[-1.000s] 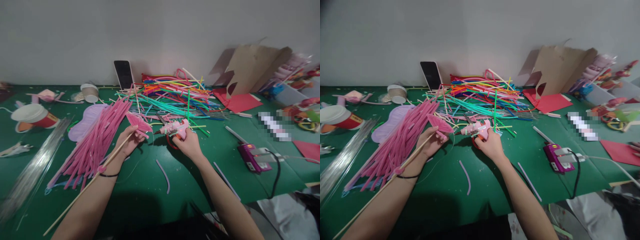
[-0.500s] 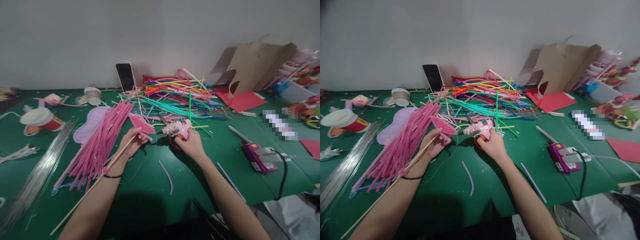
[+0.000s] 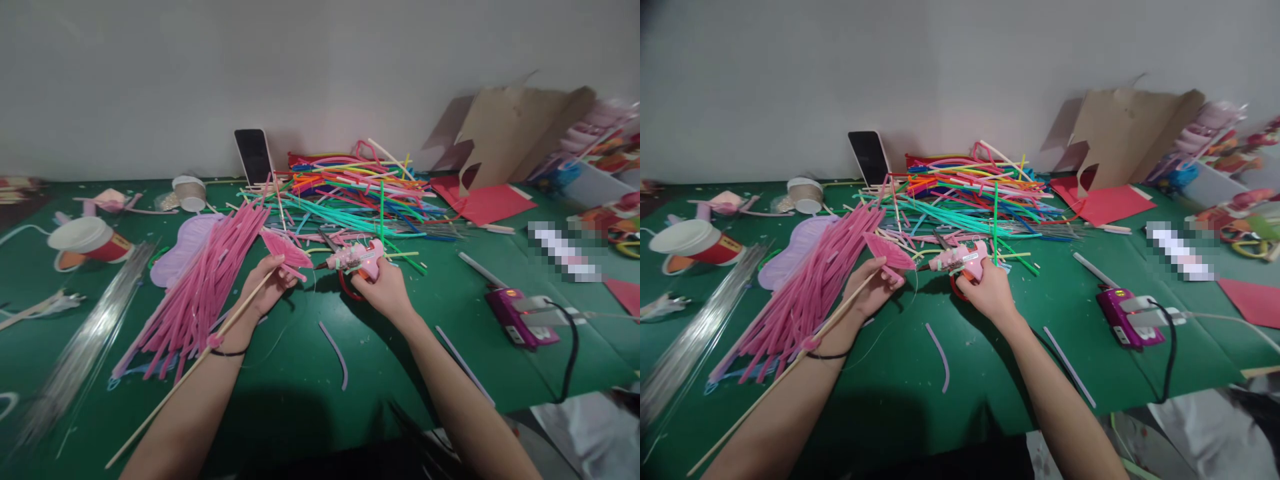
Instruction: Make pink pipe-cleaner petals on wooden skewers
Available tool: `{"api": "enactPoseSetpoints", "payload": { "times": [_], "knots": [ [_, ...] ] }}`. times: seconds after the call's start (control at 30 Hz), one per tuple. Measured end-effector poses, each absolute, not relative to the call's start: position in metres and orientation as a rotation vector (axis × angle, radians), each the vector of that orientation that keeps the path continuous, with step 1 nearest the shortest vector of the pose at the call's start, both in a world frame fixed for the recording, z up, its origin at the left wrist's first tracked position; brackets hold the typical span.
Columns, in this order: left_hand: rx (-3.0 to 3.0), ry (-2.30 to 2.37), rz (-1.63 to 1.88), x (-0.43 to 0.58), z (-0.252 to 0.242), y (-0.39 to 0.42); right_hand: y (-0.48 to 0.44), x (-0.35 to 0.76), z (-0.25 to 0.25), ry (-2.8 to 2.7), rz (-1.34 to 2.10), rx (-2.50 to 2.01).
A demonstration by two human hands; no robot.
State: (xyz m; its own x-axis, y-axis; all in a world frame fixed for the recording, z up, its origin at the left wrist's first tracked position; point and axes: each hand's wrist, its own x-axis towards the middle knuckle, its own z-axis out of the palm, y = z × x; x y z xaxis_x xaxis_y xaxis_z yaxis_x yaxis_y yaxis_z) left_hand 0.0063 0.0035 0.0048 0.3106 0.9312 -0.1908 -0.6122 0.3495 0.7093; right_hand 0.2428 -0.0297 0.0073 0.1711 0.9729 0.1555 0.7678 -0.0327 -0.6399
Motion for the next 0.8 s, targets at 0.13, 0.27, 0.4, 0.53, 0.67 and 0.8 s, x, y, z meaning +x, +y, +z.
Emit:
{"api": "enactPoseSetpoints", "payload": {
  "times": [0.13,0.27,0.4,0.53,0.67,0.8],
  "knots": [
    [0.584,0.663,1.087,0.0069,0.0050,0.0031,-0.0298,0.2427,0.0073,-1.653,0.431,-1.845],
    [0.573,0.661,1.107,0.0064,0.0044,0.0038,-0.0294,0.2435,0.0068,-1.661,0.426,-1.835],
    [0.573,0.648,1.108,0.0059,0.0030,0.0041,-0.0294,0.2435,0.0060,-1.648,0.442,-1.818],
    [0.562,0.658,1.107,0.0061,0.0025,0.0035,-0.0295,0.2431,0.0062,-1.649,0.435,-1.816],
    [0.560,0.684,1.110,0.0064,0.0035,0.0028,-0.0291,0.2437,0.0053,-1.663,0.418,-1.822],
    [0.544,0.657,1.119,0.0062,0.0049,0.0029,-0.0295,0.2439,0.0046,-1.681,0.389,-1.824]
  ]
}}
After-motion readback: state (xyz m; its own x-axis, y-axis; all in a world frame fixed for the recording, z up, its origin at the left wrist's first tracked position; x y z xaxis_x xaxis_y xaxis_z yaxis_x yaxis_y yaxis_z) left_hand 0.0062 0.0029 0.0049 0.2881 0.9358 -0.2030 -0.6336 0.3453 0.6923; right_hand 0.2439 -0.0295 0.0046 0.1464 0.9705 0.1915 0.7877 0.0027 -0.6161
